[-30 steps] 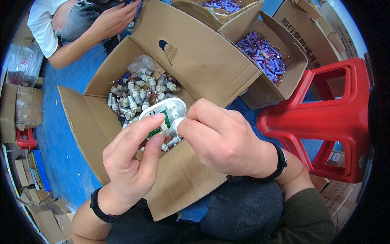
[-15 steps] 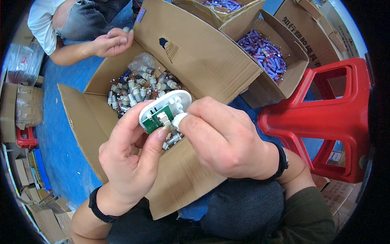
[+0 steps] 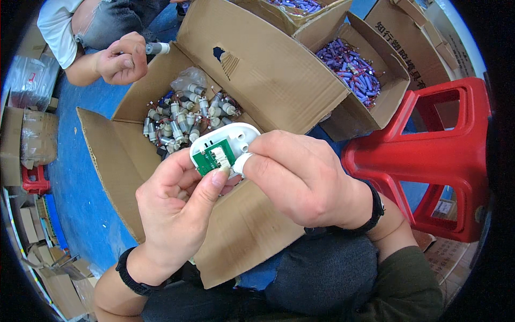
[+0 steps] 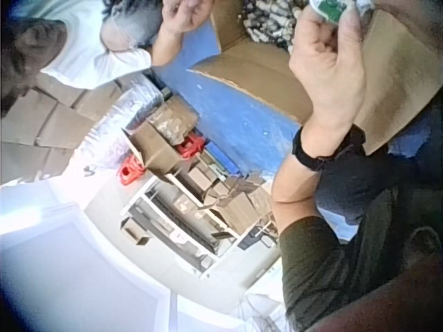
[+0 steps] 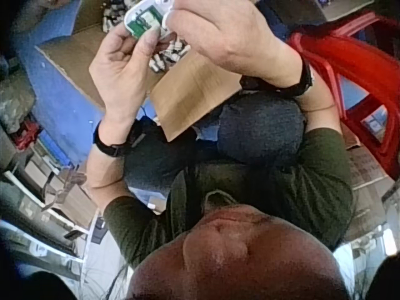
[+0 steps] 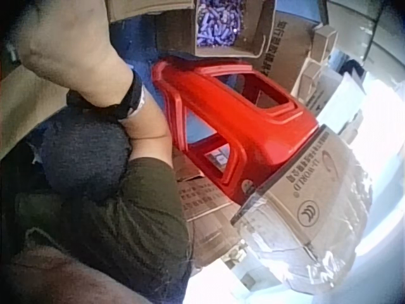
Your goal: Sorting and assembling small motors, batteries, and circuit boards in a workshop setting.
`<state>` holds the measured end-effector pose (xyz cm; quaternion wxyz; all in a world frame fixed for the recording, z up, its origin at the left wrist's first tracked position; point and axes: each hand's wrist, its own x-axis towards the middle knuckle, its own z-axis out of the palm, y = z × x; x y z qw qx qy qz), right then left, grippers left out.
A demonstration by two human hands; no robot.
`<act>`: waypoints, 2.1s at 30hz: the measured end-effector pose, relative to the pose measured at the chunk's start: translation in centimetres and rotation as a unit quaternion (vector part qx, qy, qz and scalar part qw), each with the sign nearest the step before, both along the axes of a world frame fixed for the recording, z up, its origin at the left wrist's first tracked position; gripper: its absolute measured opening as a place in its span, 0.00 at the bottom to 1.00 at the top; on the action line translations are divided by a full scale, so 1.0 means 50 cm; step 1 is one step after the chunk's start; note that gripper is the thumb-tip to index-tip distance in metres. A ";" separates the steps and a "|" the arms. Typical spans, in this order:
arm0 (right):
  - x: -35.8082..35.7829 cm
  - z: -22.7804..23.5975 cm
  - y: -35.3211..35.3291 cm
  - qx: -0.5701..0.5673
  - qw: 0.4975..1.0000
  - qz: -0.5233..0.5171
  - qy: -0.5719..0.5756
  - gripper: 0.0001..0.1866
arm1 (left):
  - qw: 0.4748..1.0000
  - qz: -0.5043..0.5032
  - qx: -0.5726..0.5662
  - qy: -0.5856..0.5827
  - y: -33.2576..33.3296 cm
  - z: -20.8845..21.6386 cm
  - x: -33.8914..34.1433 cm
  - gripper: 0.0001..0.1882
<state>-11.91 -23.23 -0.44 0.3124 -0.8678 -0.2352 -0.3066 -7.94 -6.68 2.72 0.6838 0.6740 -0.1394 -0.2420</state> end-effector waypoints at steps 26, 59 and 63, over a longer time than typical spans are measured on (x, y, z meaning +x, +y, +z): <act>0.000 -0.016 -0.002 0.050 0.998 -0.013 0.029 0.07 | 0.996 -0.022 -0.045 0.070 -0.001 -0.014 0.010 0.13; -0.144 -0.115 -0.224 0.301 0.897 -0.217 0.241 0.06 | 0.994 -0.058 0.077 0.045 0.029 -0.076 0.021 0.15; -0.222 -0.294 -0.227 0.263 0.856 -0.335 0.292 0.03 | 0.974 -0.122 0.114 0.154 0.009 -0.115 -0.006 0.11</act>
